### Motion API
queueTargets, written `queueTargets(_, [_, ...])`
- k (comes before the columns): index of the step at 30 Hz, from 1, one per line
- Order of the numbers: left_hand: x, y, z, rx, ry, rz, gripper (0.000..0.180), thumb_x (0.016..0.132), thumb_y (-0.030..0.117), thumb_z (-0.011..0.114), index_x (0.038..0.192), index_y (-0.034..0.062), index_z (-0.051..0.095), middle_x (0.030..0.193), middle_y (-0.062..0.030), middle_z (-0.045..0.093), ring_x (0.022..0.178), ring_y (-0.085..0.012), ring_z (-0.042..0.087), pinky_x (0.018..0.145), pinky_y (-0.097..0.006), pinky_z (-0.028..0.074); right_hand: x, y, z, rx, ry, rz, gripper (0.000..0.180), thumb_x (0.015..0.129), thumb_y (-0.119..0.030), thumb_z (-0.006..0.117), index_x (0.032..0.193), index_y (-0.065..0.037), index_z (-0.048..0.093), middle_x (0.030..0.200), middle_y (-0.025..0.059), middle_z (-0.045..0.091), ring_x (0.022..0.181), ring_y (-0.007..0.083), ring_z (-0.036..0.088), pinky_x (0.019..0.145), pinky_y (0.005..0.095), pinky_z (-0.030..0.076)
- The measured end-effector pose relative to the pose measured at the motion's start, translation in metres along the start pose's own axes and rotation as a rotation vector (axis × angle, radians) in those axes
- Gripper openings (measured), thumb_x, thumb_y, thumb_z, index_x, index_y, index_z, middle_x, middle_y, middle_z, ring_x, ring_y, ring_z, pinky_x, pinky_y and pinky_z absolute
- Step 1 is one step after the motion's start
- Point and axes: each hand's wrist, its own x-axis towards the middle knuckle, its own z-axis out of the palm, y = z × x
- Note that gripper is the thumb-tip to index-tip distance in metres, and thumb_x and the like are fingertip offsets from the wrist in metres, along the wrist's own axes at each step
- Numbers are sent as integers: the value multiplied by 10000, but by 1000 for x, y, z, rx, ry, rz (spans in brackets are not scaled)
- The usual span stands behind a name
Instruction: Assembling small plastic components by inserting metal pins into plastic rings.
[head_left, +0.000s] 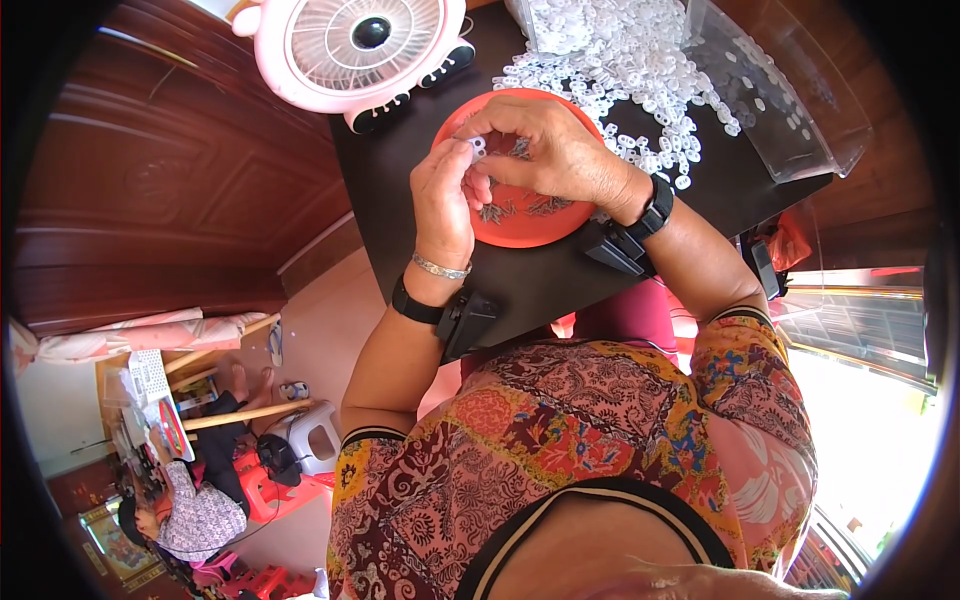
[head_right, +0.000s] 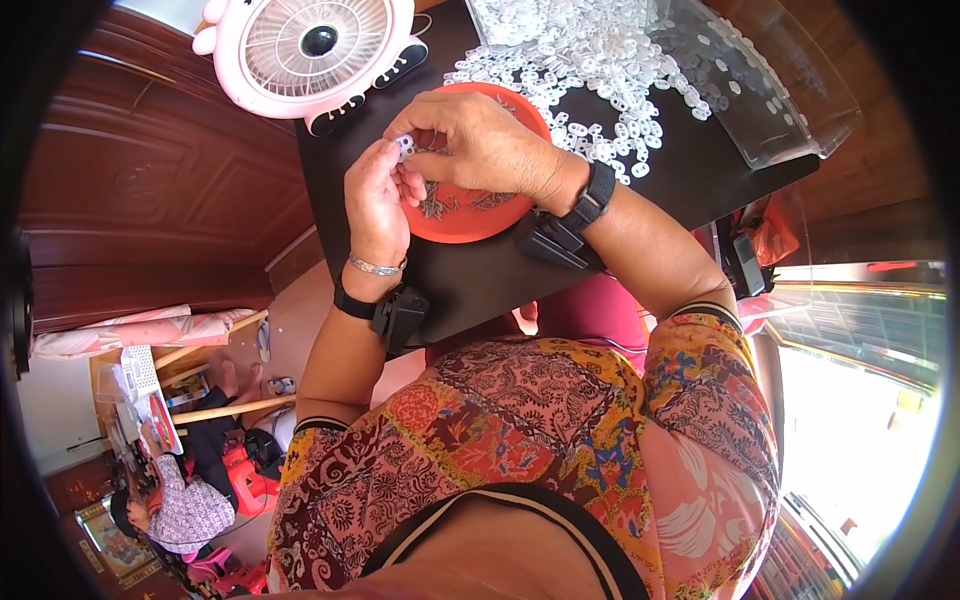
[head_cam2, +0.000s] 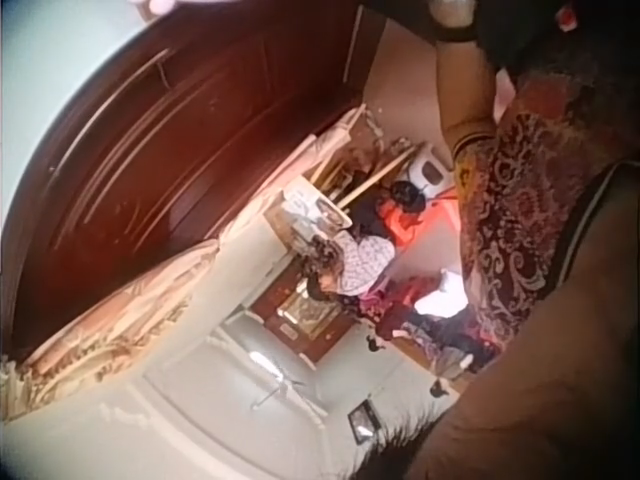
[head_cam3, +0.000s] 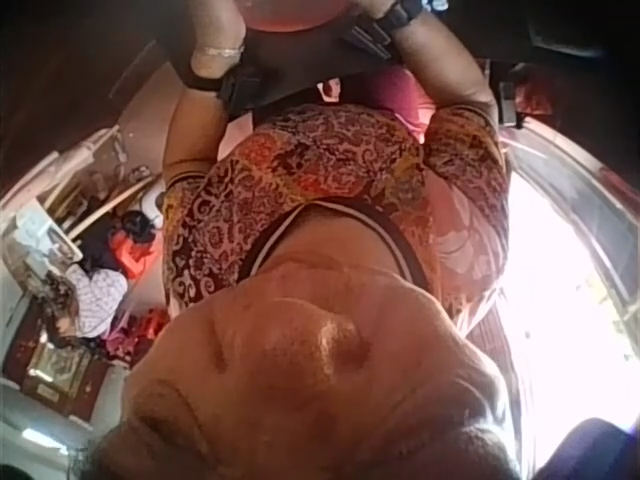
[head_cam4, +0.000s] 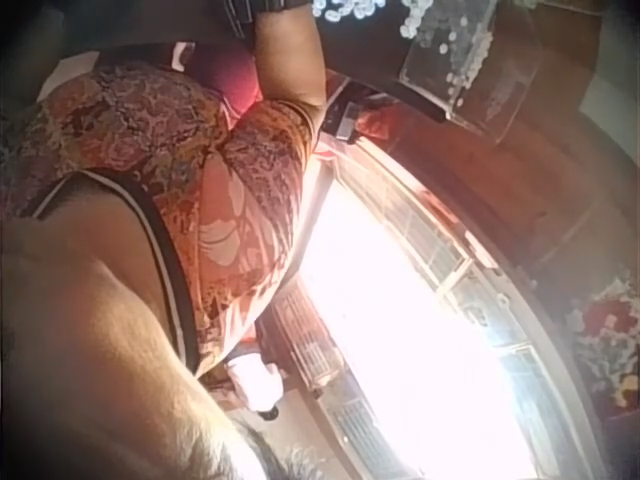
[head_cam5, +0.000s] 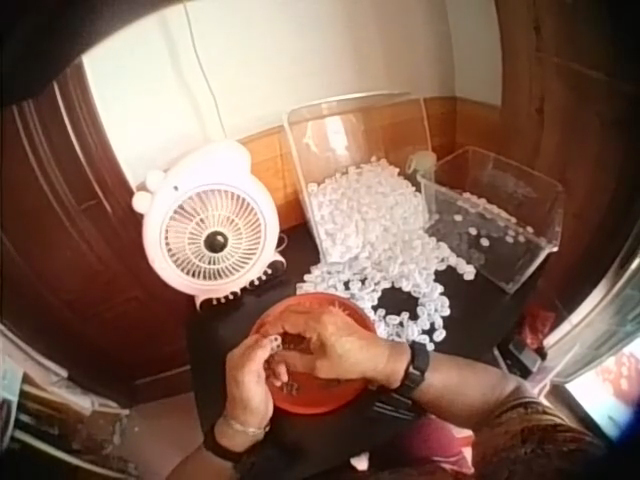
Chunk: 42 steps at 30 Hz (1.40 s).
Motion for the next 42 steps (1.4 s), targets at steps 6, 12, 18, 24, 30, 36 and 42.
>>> queueTargets(6, [-1, 1, 8, 4, 87, 6, 252, 896, 231, 501, 835, 8, 602, 577, -16, 521, 474, -79, 466, 442, -191, 339, -2, 0, 5, -155, 19, -31, 377, 707, -69, 720, 1069, -32, 622, 966, 121, 628, 866, 259, 633, 735, 330, 521])
queueTargets(12, [-1, -1, 4, -20, 77, 76, 246, 895, 227, 505, 814, 12, 592, 572, -15, 518, 476, -79, 471, 444, -191, 342, -4, 3, 7, -218, 16, -57, 347, 735, -110, 716, 1059, -34, 620, 883, 129, 647, 787, 284, 645, 684, 339, 513])
queueTargets(18, [-1, -3, -1, 22, 22, 76, 230, 895, 234, 490, 787, 41, 555, 638, -18, 548, 504, -95, 499, 455, -200, 355, -4, 0, 6, -172, -11, -49, 252, 777, -131, 692, 995, -28, 621, 801, 107, 657, 721, 259, 652, 631, 320, 507])
queueTargets(24, [-5, 0, 2, 28, 24, 81, 237, 892, 228, 490, 761, 42, 556, 633, -15, 546, 501, -93, 497, 450, -200, 346, -4, -3, 6, -141, -36, 12, 193, 794, -138, 676, 949, -35, 623, 756, 98, 652, 688, 249, 651, 606, 313, 501])
queueTargets(30, [-5, 1, 5, 13, 25, 93, 242, 891, 213, 499, 767, 20, 575, 609, -23, 537, 481, -89, 480, 437, -200, 337, -5, -2, 8, -139, 72, -89, 148, 777, -134, 660, 890, -44, 627, 681, 127, 630, 635, 312, 622, 560, 382, 487])
queueTargets(36, [-3, -3, 4, 8, 99, 100, 235, 903, 205, 507, 783, 20, 587, 603, -14, 528, 479, -78, 471, 443, -200, 342, -4, -1, 12, -121, 63, -45, 142, 793, -103, 663, 916, -34, 645, 760, 115, 649, 667, 247, 648, 590, 312, 501])
queueTargets(42, [-6, -1, 7, 0, 20, 166, 276, 919, 230, 472, 775, 25, 589, 597, -7, 509, 486, -73, 448, 444, -196, 316, 0, -27, -29, -329, 357, -101, 171, 760, -143, 675, 905, -53, 656, 752, 126, 644, 622, 277, 636, 569, 352, 510])
